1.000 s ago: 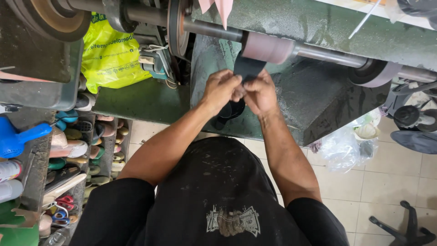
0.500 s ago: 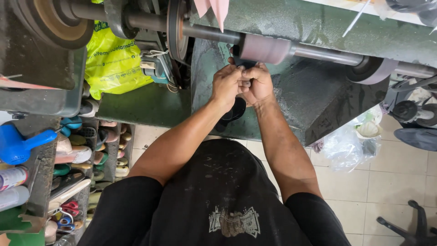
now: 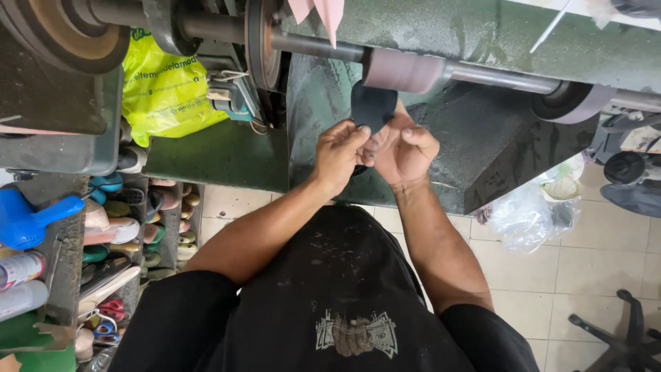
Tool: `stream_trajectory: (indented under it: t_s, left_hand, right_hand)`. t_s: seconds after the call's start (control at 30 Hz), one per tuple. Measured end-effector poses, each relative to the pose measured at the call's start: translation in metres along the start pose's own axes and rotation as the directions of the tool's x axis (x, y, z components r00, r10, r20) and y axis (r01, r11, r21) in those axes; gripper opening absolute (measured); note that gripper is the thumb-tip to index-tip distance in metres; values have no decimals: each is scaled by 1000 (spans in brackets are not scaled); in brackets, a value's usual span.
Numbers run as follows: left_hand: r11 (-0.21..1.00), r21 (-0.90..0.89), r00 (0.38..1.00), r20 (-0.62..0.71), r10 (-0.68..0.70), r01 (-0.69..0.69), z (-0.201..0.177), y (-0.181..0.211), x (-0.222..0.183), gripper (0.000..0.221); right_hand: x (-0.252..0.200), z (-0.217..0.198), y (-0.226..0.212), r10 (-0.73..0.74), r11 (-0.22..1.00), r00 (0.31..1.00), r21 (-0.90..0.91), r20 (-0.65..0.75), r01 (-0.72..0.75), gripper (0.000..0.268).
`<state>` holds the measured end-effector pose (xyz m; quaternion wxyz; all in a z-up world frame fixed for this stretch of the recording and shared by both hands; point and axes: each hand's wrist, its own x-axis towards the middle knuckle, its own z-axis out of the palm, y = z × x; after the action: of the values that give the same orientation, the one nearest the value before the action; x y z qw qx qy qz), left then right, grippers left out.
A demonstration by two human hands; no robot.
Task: Sanding a shoe component on a belt sander to smooth the edges
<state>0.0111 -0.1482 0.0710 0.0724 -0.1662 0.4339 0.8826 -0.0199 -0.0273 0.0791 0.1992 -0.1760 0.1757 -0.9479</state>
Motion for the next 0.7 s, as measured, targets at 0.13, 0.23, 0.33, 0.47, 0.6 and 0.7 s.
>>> stream_trajectory:
  t_s: [0.13, 0.23, 0.33, 0.47, 0.6, 0.7]
  left_hand:
    - [1000, 8, 1000, -5, -24, 24, 4, 4, 20, 17]
    - [996, 83, 1000, -1, 23, -23, 13, 4, 41, 18]
    - [979, 199, 998, -19, 59, -54, 18, 2, 53, 15]
    - [948, 299, 994, -1, 111, -106, 14, 2, 39, 19]
    - [932, 338, 992, 63, 112, -127, -4, 10, -15, 24]
    - [976, 212, 999, 29, 37, -42, -13, -5, -20, 19]
  right_hand:
    - [14, 19, -3, -12, 999, 999, -31, 35, 13, 46]
    - [21, 18, -10, -54, 998, 993, 18, -101, 56, 42]
    - [16, -21, -10, -74, 997, 992, -7, -101, 74, 41]
    - [11, 26, -9, -84, 996, 991, -41, -104, 81, 42]
    - [-19, 21, 7, -72, 992, 997, -105, 30, 74, 78]
    - [-15, 43, 3, -59, 998, 997, -35, 50, 61, 85]
